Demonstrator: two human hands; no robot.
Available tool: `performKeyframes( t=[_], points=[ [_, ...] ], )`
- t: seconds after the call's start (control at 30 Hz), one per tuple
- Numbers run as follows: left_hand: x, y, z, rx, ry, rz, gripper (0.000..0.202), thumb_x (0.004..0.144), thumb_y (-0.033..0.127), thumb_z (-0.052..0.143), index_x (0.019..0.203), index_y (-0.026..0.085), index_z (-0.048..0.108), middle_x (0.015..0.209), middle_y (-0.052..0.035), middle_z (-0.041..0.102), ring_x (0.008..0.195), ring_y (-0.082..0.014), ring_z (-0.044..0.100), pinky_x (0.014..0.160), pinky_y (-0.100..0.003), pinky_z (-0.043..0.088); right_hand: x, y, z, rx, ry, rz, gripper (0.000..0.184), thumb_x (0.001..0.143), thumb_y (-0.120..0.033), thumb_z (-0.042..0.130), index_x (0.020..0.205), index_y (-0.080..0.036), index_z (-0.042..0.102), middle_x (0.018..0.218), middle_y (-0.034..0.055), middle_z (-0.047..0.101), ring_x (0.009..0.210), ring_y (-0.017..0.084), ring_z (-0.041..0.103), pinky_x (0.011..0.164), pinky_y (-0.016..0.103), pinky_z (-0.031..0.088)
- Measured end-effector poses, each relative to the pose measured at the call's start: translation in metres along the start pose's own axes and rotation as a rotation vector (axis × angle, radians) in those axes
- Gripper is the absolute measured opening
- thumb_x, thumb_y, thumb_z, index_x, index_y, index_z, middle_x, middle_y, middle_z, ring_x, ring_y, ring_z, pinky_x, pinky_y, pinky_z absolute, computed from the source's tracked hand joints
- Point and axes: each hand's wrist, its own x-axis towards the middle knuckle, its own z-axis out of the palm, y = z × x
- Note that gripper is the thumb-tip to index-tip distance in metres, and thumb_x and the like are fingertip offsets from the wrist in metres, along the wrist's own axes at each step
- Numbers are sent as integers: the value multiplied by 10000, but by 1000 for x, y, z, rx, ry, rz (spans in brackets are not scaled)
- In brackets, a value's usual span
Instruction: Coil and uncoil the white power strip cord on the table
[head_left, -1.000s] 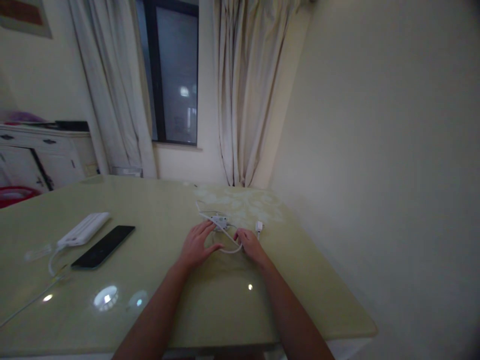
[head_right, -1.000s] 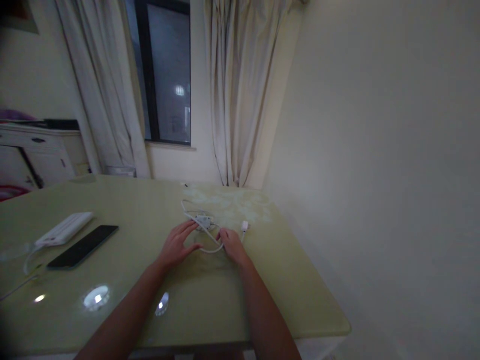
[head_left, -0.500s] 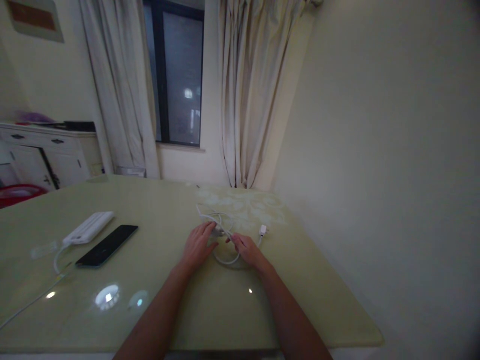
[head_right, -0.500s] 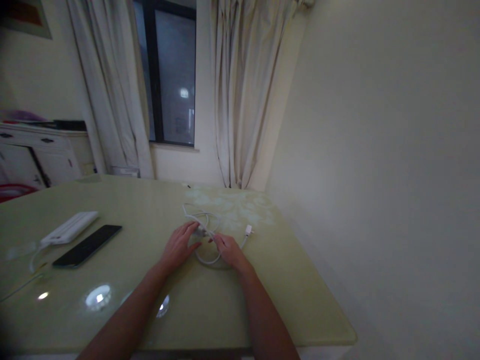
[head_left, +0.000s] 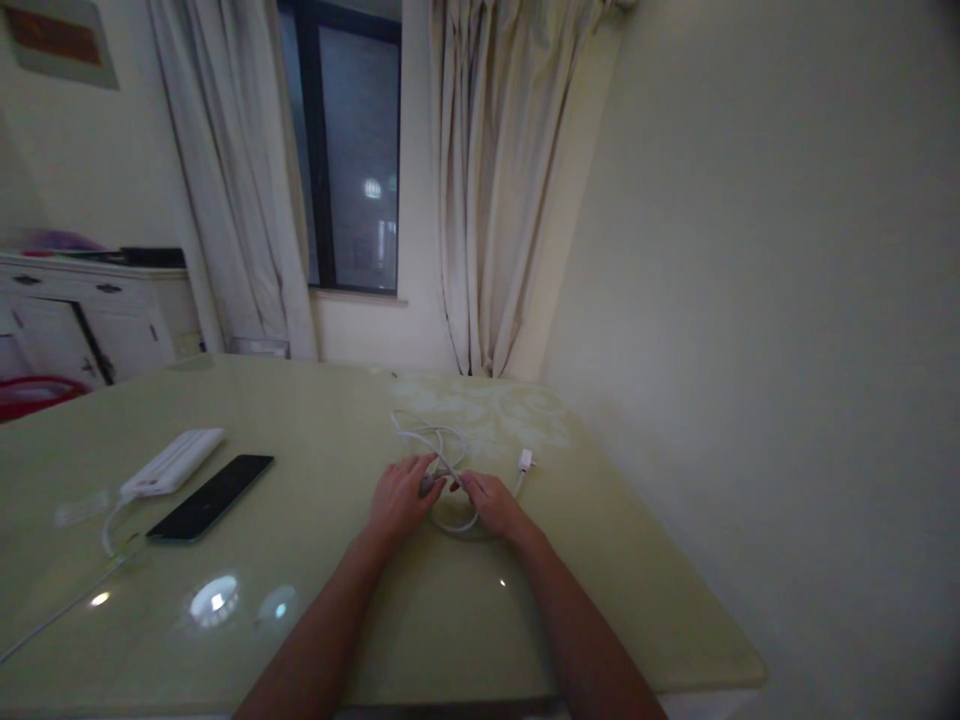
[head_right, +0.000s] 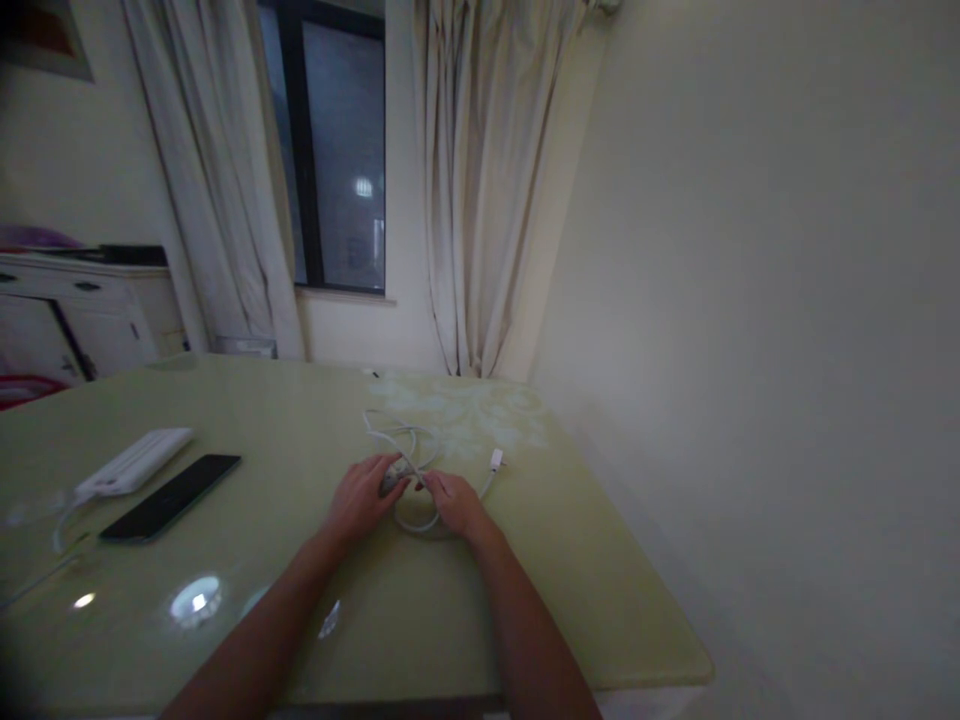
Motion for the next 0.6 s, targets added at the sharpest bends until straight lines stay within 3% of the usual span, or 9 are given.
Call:
performKeyframes(
  t=[0.17, 0.3, 0.43, 0.6],
  points=[
    [2, 7, 3, 10, -14, 102, 337, 833, 112, 555, 1139, 203, 663, 1194, -99, 688, 1110, -259, 608, 999, -403, 442, -2, -5, 2, -72, -5, 7, 513, 1062, -439, 291, 952, -207, 736, 882, 42, 721, 843, 184, 633, 770, 268, 414],
    [1, 8, 2, -14, -80, 100, 406, 784, 44, 510, 1135, 192, 652, 1108, -92, 706, 1090, -257, 604, 1029, -409, 423, -4, -13, 3, -138, -17, 57, 516, 1065, -431, 288, 927, -212, 734, 861, 41, 724, 817, 187, 635, 734, 266, 400],
    [-1, 10, 0, 28, -132, 55, 339, 814, 91, 512, 1114, 191, 634, 1026, -93, 703, 1014, -271, 615, 955, -429, 433, -5, -15, 6, -166, -5, 61, 522, 1066, -429, 284, 895, -221, 731, 862, 41, 735, 823, 193, 646, 721, 267, 388],
    [1, 15, -4, 58, -127, 36, 174, 936, 340, 550, 983, 227, 673, 977, -79, 710, 973, -258, 636, 901, -400, 425, -4, -17, 7, -173, 9, 41, 587, 1065, -483, 253, 856, -209, 729, 862, 51, 745, 804, 188, 645, 701, 266, 373]
  ],
)
